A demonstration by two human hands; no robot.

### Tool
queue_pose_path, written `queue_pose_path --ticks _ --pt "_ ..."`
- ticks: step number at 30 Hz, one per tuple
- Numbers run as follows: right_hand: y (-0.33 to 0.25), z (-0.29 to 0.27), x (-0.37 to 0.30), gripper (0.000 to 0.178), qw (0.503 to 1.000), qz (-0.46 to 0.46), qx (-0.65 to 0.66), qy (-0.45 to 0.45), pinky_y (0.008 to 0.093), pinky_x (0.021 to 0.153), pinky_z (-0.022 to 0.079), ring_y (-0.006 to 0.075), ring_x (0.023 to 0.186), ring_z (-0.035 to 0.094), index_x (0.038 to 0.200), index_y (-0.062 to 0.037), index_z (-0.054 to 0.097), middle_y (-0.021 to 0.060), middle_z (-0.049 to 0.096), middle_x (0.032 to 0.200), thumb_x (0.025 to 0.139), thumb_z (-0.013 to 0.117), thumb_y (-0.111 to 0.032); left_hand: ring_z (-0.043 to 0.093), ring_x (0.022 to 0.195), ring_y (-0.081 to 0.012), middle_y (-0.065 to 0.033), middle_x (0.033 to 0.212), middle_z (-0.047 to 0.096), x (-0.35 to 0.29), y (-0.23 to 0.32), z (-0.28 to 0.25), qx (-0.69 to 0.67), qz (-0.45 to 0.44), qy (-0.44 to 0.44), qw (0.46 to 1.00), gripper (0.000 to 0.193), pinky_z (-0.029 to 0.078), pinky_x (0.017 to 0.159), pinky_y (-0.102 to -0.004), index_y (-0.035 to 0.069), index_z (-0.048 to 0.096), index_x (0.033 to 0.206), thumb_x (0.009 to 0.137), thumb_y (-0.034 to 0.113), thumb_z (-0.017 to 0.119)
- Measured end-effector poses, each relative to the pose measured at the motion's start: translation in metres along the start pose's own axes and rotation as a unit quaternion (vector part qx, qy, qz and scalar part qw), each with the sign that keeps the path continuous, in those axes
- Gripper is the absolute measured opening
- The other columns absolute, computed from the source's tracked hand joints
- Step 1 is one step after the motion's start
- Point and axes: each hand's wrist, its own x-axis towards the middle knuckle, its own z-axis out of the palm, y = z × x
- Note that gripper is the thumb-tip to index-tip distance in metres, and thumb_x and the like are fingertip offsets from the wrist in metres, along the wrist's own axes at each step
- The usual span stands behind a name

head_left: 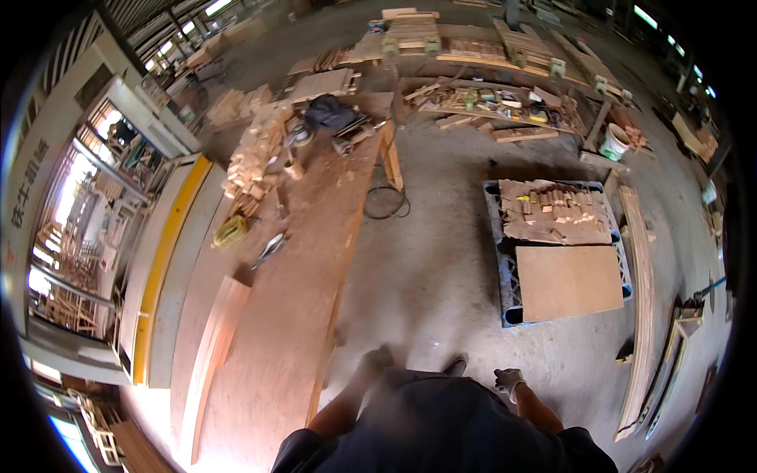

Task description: The person picks up long wooden planks from a stack on the floor and places them one by one onto a large workbench. The person arranges the planks in a neat, parallel row on the table surface.

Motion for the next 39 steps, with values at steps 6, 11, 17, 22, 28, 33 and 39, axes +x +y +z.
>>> queue_pose_path --ticks 6,11,17,22,28,33,39 --pt "-0.040 0.054 -0.016 0.031 0.999 -0.023 0.011 0.032 0.0409 0.061 0.054 0.0222 0.064 0.066 0.097 -0.0005 0.072 0.0087 0.069 0.077 0.104 0.065 -0.029 0.075 0.098 -0.0306 -0.0197 0.139 0.069 -0.021 -0.012 -0.058 -0.160 -0.012 0.158 0.974 0.052 0.060 0.090 -0.0430 0.006 0.065 0.142 0.102 0.039 0.068" --pt "-0.103 0.097 -0.014 0.026 0.981 -0.126 -0.149 -0.009 0.0420 0.063 0.055 0.0254 0.066 0.067 0.094 0.0023 0.073 0.0114 0.073 0.082 0.097 0.071 -0.023 0.057 0.138 -0.0369 -0.0171 0.151 0.061 -0.034 -0.034 -0.116 -0.165 -0.045 0.234 0.957 0.055 0.046 0.117 -0.0458 0.010 0.062 0.147 0.099 0.035 0.072" --pt "-0.139 0.122 0.021 0.031 0.934 -0.243 -0.254 -0.065 0.0382 0.061 0.055 0.0218 0.065 0.067 0.102 -0.0003 0.072 0.0088 0.069 0.081 0.098 0.066 -0.030 0.048 0.147 -0.0413 -0.0194 0.154 0.058 -0.048 -0.105 -0.135 -0.113 -0.035 0.334 0.935 0.057 0.041 0.121 -0.0507 0.006 0.062 0.145 0.095 0.032 0.074" --pt "-0.206 0.176 -0.045 0.035 0.970 -0.140 -0.197 0.008 0.0381 0.065 0.056 0.0215 0.074 0.070 0.104 -0.0022 0.075 0.0102 0.075 0.090 0.098 0.066 -0.036 0.047 0.145 -0.0454 -0.0227 0.153 0.056 -0.063 -0.160 -0.134 -0.041 -0.067 0.355 0.931 0.057 0.041 0.119 -0.0551 0.006 0.064 0.140 0.092 0.033 0.077" --pt "-0.189 0.150 0.007 0.035 0.817 -0.324 -0.477 0.004 0.0407 0.074 0.057 0.0226 0.079 0.073 0.097 -0.0021 0.077 0.0106 0.078 0.087 0.097 0.067 -0.035 0.040 0.148 -0.0464 -0.0243 0.155 0.048 -0.070 -0.180 -0.118 0.023 -0.090 0.342 0.935 0.058 0.037 0.120 -0.0565 0.006 0.062 0.140 0.090 0.034 0.073" --pt "-0.208 0.154 0.001 0.031 0.861 -0.280 -0.423 -0.031 0.0410 0.076 0.056 0.0217 0.080 0.074 0.092 0.0013 0.073 0.0100 0.078 0.088 0.097 0.067 -0.029 0.043 0.144 -0.0459 -0.0225 0.149 0.050 -0.068 -0.166 -0.123 0.026 -0.101 0.392 0.914 0.054 0.040 0.117 -0.0569 0.007 0.063 0.136 0.089 0.031 0.070" --pt "-0.243 0.178 -0.017 0.030 0.940 -0.173 -0.295 0.008 0.0399 0.072 0.057 0.0230 0.079 0.073 0.101 0.0003 0.073 0.0117 0.077 0.089 0.100 0.070 -0.030 0.036 0.150 -0.0463 -0.0233 0.156 0.044 -0.057 -0.180 -0.111 0.018 -0.085 0.359 0.929 0.080 0.033 0.123 -0.0567 0.008 0.054 0.148 0.081 0.044 0.078"
